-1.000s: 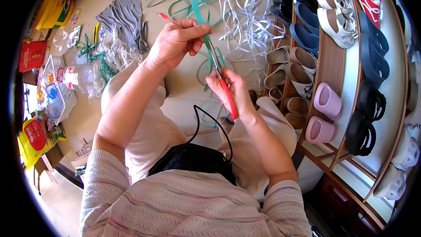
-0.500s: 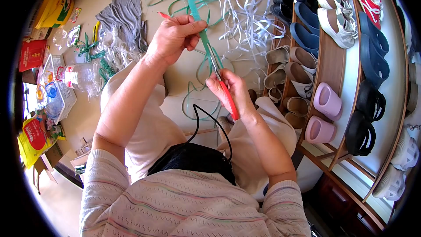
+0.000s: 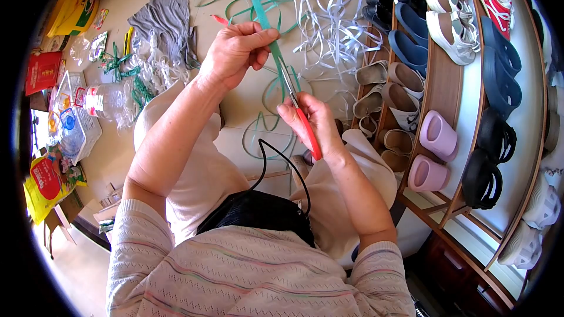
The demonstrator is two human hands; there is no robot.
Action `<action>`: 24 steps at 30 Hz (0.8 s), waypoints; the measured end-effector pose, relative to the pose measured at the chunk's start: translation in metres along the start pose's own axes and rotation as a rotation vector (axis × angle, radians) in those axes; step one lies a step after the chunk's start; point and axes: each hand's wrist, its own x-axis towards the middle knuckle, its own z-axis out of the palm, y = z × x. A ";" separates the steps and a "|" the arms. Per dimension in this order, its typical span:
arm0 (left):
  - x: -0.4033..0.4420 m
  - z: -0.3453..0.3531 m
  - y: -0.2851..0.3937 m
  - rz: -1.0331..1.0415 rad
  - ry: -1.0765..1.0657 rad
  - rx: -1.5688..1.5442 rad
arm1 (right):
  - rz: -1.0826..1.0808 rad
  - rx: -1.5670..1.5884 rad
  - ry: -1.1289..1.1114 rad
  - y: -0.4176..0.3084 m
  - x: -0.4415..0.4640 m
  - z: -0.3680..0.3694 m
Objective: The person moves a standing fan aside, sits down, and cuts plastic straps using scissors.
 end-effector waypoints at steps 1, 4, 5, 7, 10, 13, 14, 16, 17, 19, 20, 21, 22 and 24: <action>-0.001 0.001 -0.001 -0.004 -0.009 0.000 | 0.006 -0.003 0.001 0.001 0.001 0.000; -0.004 0.003 -0.005 -0.013 -0.023 -0.002 | 0.019 0.000 0.000 0.005 0.002 -0.001; -0.003 0.004 -0.007 -0.015 -0.017 -0.003 | 0.021 0.009 -0.004 0.005 0.002 -0.001; -0.003 0.004 -0.006 -0.019 -0.013 -0.006 | 0.013 0.030 -0.013 0.003 0.001 0.000; -0.001 0.000 -0.004 -0.009 0.001 -0.040 | 0.011 0.043 -0.032 0.001 -0.001 0.003; 0.008 -0.008 0.001 0.029 0.053 -0.100 | 0.037 0.004 -0.047 0.001 -0.001 0.003; 0.007 -0.008 0.001 0.025 0.052 -0.102 | 0.034 -0.007 -0.044 0.001 0.000 0.002; 0.004 -0.004 -0.002 0.016 0.049 -0.107 | 0.021 -0.025 -0.041 0.001 0.001 0.001; 0.003 -0.001 -0.004 0.008 0.040 -0.110 | 0.012 -0.030 -0.040 0.001 0.002 0.000; 0.000 0.004 -0.008 -0.012 0.023 -0.117 | 0.000 -0.031 -0.035 0.003 0.002 -0.001; 0.000 0.004 -0.010 -0.012 0.031 -0.124 | -0.004 -0.027 -0.031 0.004 0.003 0.000; 0.000 0.004 -0.010 -0.011 0.039 -0.131 | -0.009 -0.024 -0.028 0.005 0.003 0.000; 0.000 0.005 -0.011 -0.009 0.046 -0.137 | -0.007 -0.002 -0.034 0.005 0.003 0.000; -0.001 0.005 -0.010 -0.002 0.051 -0.143 | -0.002 0.042 -0.046 0.005 0.002 0.001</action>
